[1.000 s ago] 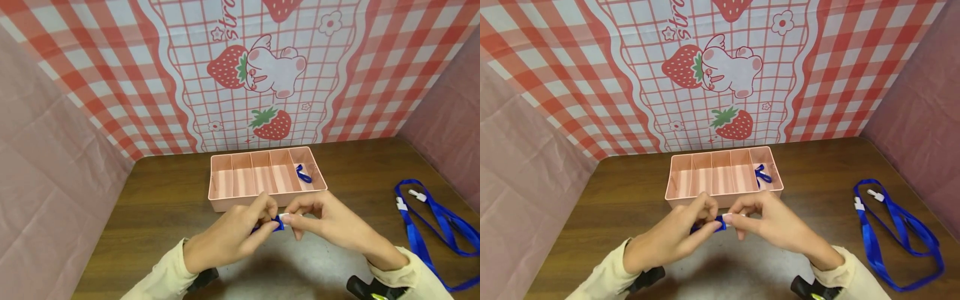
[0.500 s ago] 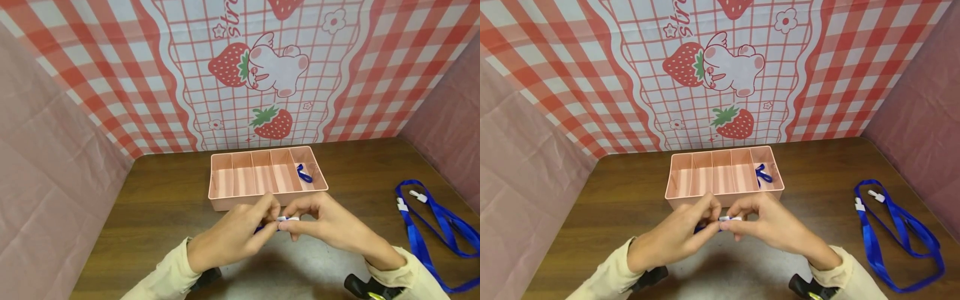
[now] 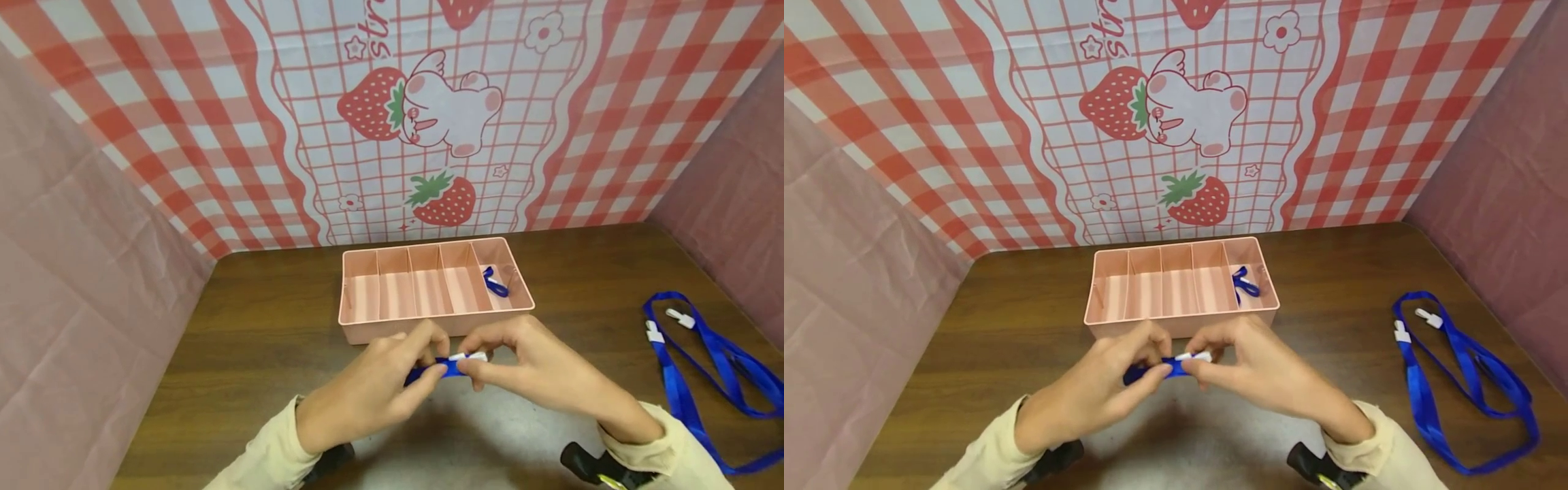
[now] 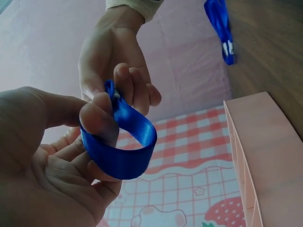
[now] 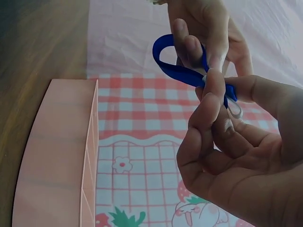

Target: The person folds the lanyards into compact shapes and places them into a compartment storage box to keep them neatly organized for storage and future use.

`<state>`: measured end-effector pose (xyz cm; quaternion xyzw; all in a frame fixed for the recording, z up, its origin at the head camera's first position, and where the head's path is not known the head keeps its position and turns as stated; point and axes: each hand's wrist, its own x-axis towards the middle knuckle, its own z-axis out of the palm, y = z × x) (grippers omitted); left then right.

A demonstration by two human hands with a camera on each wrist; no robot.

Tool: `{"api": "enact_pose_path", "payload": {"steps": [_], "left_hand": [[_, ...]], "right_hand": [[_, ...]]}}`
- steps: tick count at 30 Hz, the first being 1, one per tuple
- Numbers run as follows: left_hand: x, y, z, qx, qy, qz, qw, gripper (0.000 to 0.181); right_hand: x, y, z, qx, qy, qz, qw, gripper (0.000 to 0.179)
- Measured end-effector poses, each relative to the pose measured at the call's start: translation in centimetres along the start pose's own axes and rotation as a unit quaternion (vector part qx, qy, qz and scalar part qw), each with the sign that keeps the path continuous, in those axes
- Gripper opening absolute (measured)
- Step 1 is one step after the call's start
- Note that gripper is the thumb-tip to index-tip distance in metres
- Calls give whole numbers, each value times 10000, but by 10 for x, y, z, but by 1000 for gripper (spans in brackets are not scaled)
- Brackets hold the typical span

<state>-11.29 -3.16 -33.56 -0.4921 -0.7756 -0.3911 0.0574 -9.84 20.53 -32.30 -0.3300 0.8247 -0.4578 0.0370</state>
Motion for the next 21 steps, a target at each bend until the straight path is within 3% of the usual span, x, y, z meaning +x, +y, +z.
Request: {"api": "enact_pose_path", "payload": {"steps": [8,15,21], "left_hand": [[-4,0,-3,503,163,-9,9986,18],[-6,3,-11,884,259,221,9955,6],[-8,3,-20,649,469,489,9956,7]], "right_hand": [[-5,-5,-5,-24,77,-69,9999,16],[-11,-5,-13,164,137,-243,9995,19],[-14,-5,-16,52,177,-228,9996,20]]}}
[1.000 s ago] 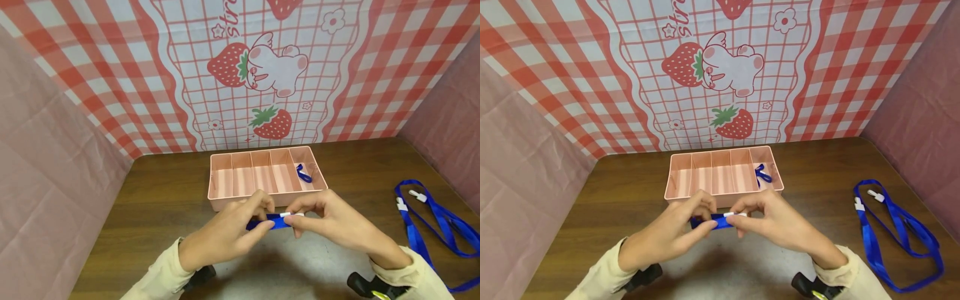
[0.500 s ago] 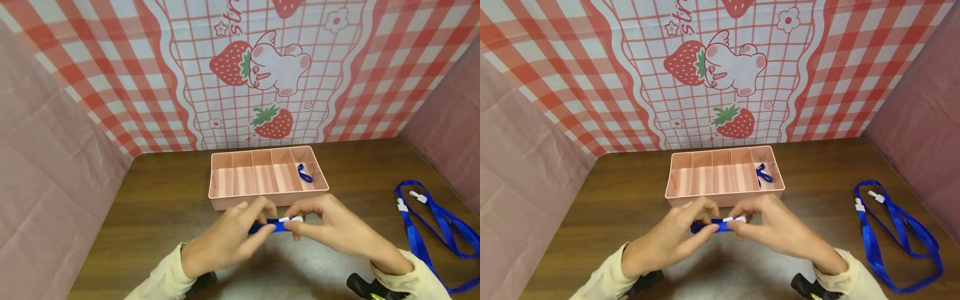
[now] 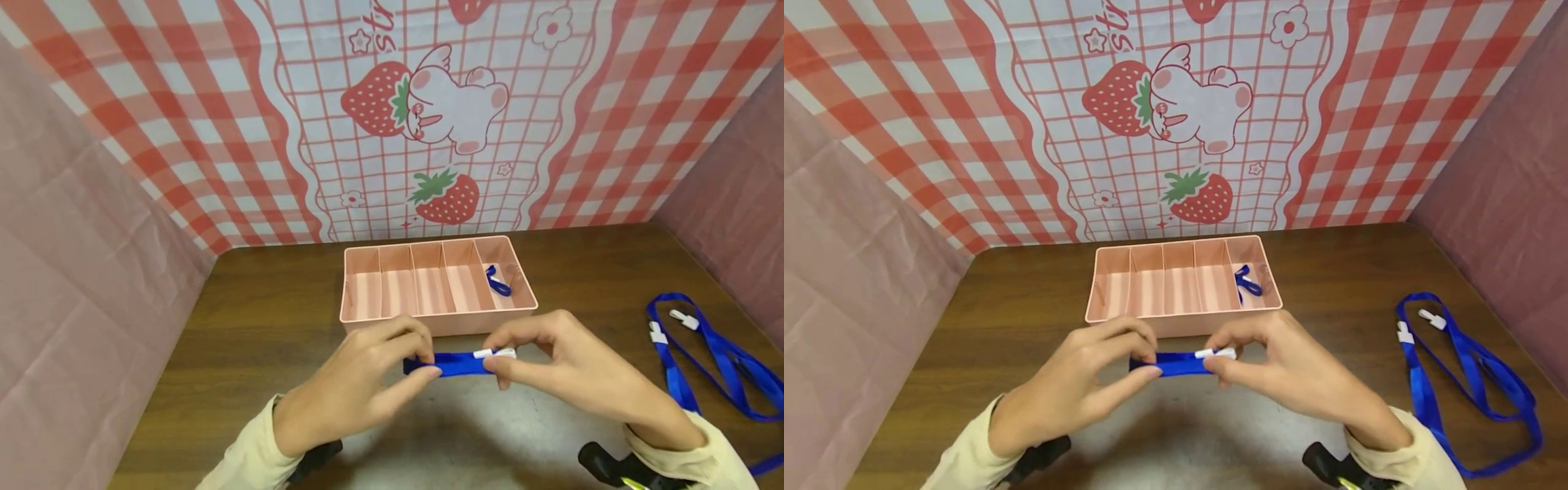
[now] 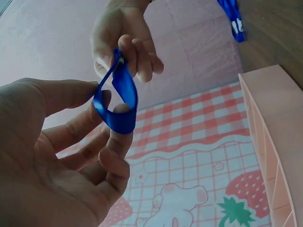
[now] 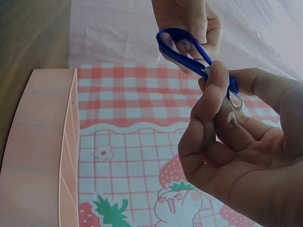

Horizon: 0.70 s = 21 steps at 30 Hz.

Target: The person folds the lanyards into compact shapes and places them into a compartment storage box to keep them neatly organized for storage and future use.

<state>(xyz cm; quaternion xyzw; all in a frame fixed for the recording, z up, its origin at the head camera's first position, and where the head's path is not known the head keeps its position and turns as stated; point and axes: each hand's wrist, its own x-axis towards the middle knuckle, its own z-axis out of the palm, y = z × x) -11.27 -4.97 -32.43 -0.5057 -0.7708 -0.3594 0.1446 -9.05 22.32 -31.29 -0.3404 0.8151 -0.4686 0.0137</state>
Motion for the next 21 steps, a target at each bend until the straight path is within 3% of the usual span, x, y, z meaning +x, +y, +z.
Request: {"api": "enact_pose_path", "payload": {"steps": [4,7,11,17,21], "left_hand": [[-1,-1,-4,-120,-54,-227,9997,7],[-2,-2,-6,191,-123,-343,9992,8],[-2,-5,-9,579,-119,-222,9980,14],[-1,-9,-8,-267,-213,-176,9993,15],[-3,-7,-7,-693,-92,-149,9974,21]], "right_hand": [[-1,0,0,-33,49,-34,10000,21],[-1,-1,-1,-77,102,-56,9999,21],[-1,-2,-2,-186,132,-24,9997,21],[-2,-4,-5,-58,52,154,9999,21],[-2,-5,-6,63,-104,158,9998,21]]}}
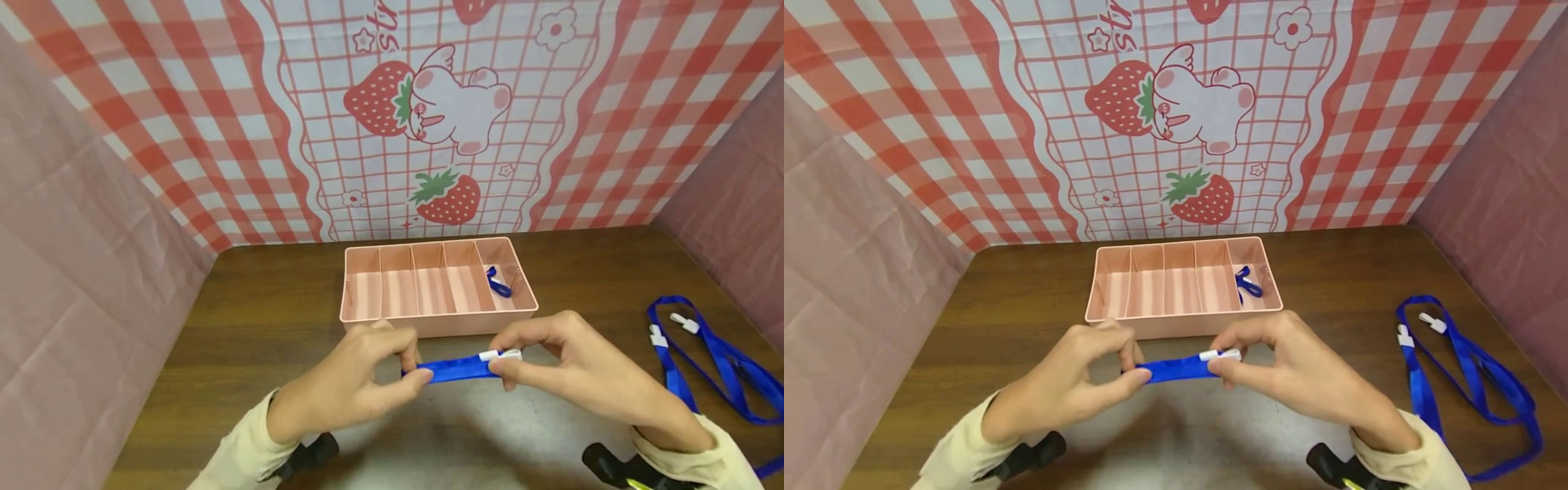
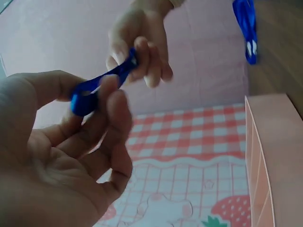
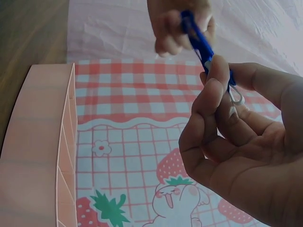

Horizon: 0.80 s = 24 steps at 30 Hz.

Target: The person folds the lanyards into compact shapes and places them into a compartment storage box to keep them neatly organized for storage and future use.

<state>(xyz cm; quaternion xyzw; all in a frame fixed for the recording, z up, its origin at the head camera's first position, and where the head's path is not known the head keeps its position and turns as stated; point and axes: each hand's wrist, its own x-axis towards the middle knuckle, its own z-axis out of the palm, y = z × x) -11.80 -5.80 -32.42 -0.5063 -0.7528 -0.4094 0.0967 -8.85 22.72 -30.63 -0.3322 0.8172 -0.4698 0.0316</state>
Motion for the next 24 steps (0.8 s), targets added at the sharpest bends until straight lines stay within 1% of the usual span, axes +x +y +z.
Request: {"api": "enact_pose_path", "payload": {"steps": [3,6,8,10,12,14,16,20,21,22,24], "left_hand": [[0,3,1,-486,-33,151,9987,18],[2,4,-1,-1091,-226,281,9934,12],[3,3,-2,-1531,-450,372,9865,13],[3,3,-5,-1916,-713,404,9781,19],[3,3,-8,-2192,-966,493,9696,24],[3,3,-10,-2411,-1160,587,9618,25],[4,3,-10,-2374,-1200,762,9609,23],[6,5,-9,-1940,-1046,1199,9680,15],[7,6,-9,-1823,-1095,1331,9680,14],[8,7,-9,-1823,-1221,1447,9648,13],[9,9,-9,-1917,-1626,1648,9538,9]], "right_hand": [[-1,-1,0,29,-82,63,9999,21],[-1,-1,0,109,-173,119,9997,20],[-2,-1,1,182,-285,120,9994,20],[-2,-2,1,205,-385,98,9990,19],[-2,-2,1,196,-472,37,9987,20],[-2,-2,0,228,-523,-109,9983,21],[-2,-1,-1,242,-544,-158,9981,22],[-2,1,1,222,-653,-75,9976,21],[-1,2,2,205,-712,-78,9972,21],[-1,3,4,210,-775,-145,9967,20],[1,4,8,198,-921,-361,9949,20]]}}
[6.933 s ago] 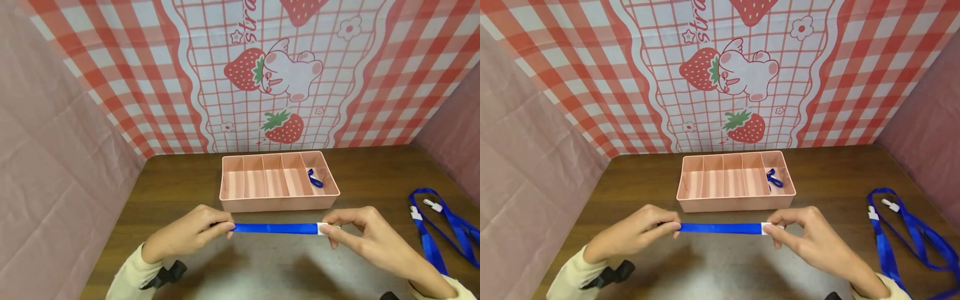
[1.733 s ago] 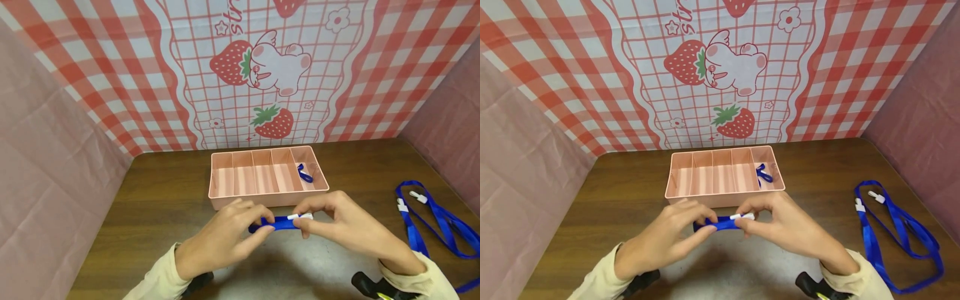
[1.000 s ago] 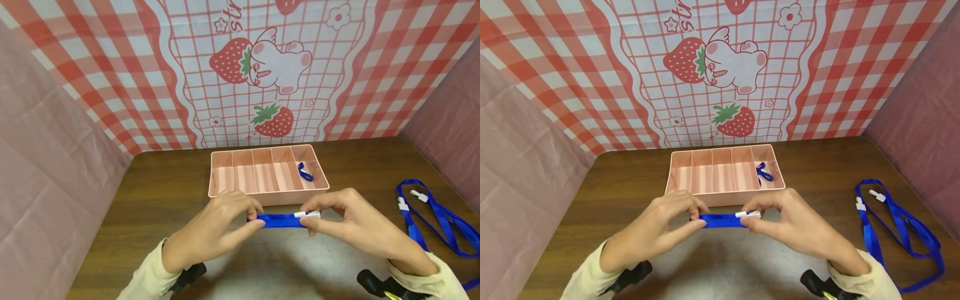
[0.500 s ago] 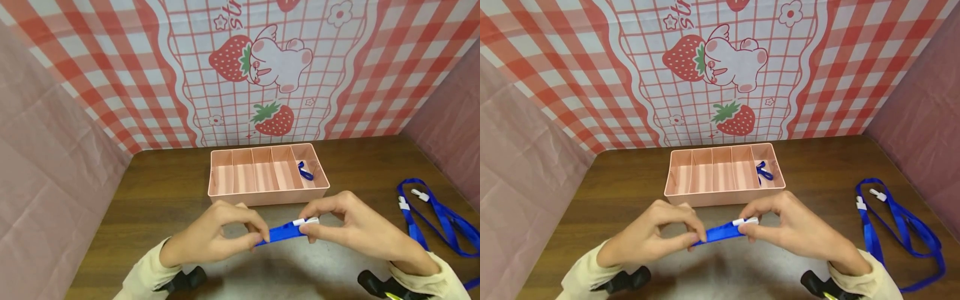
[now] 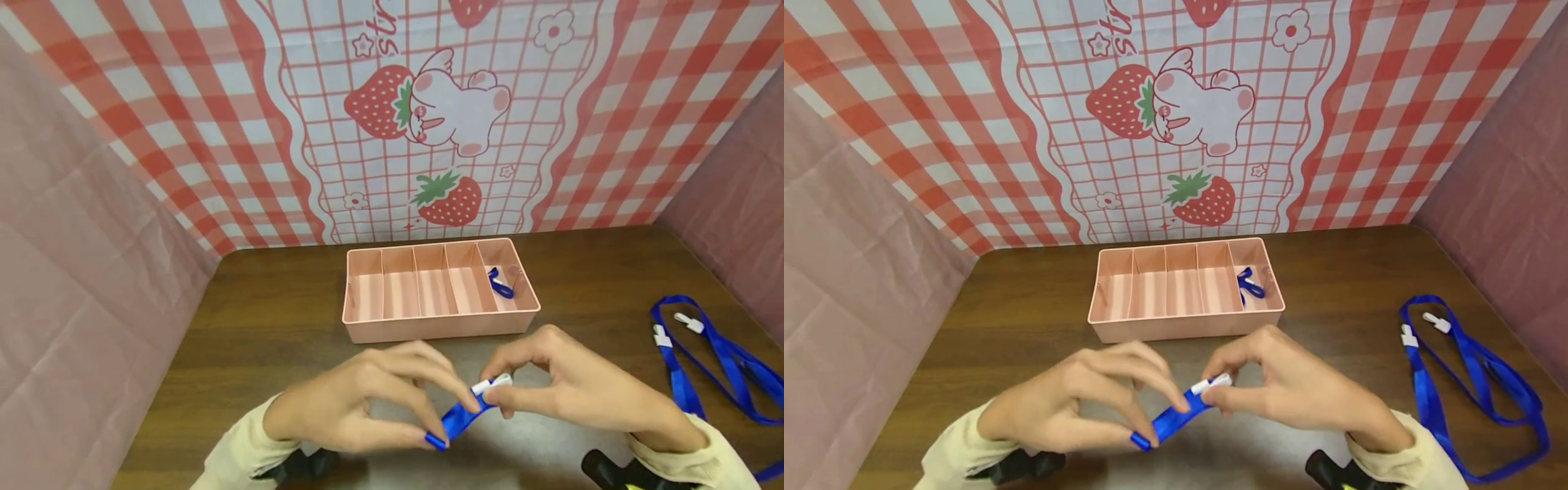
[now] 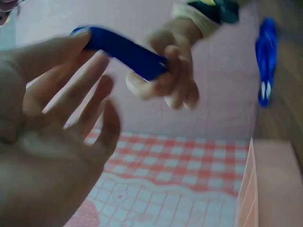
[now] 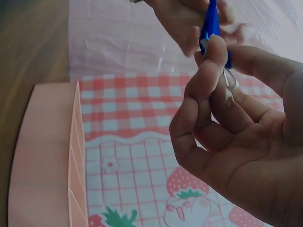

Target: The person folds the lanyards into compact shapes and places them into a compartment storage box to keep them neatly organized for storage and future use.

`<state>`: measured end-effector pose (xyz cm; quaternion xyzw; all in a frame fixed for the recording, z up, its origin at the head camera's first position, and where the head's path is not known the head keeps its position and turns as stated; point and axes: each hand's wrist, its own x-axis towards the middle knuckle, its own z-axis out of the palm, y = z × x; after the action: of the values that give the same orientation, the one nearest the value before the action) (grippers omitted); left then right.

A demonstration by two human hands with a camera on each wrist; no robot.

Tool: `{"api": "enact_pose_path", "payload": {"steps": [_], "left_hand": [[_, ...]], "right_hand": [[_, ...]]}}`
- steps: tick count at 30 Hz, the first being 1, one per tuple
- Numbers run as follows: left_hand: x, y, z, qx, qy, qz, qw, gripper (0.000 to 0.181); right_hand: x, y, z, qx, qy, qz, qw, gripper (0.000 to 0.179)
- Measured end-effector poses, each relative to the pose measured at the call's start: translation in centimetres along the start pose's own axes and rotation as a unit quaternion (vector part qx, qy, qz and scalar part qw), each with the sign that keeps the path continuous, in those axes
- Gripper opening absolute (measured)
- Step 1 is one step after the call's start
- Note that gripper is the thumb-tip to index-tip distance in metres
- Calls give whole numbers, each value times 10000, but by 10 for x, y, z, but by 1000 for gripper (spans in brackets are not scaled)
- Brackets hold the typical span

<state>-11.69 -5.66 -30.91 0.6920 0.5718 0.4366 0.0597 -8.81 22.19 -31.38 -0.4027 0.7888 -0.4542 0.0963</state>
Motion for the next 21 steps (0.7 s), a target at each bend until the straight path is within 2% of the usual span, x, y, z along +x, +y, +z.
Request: {"api": "enact_pose_path", "payload": {"steps": [3,4,6,9,11,13,15,17,21], "left_hand": [[0,3,2,-364,-691,-17,9969,7],[0,3,2,-389,-796,-100,9960,8],[-3,5,3,-59,-742,-264,9969,9],[-5,5,7,809,-269,-415,9955,11],[-5,4,12,1379,131,-492,9891,13],[-3,2,17,1751,512,-563,9816,16],[-1,1,21,1879,895,-710,9755,23],[3,0,24,1809,1254,-947,9709,32],[7,-1,29,1578,1914,-1346,9593,45]], "right_hand": [[2,2,7,-64,-205,-336,9992,18],[3,2,9,-106,-215,-387,9990,17],[3,2,12,-237,-186,-346,9989,14],[5,2,16,-374,20,-94,9993,12],[8,2,21,-487,374,97,9981,12],[12,1,27,-586,875,244,9941,13],[15,1,32,-644,1408,289,9875,16],[17,-1,36,-607,1830,340,9806,18],[18,-1,40,-144,1986,309,9795,17]]}}
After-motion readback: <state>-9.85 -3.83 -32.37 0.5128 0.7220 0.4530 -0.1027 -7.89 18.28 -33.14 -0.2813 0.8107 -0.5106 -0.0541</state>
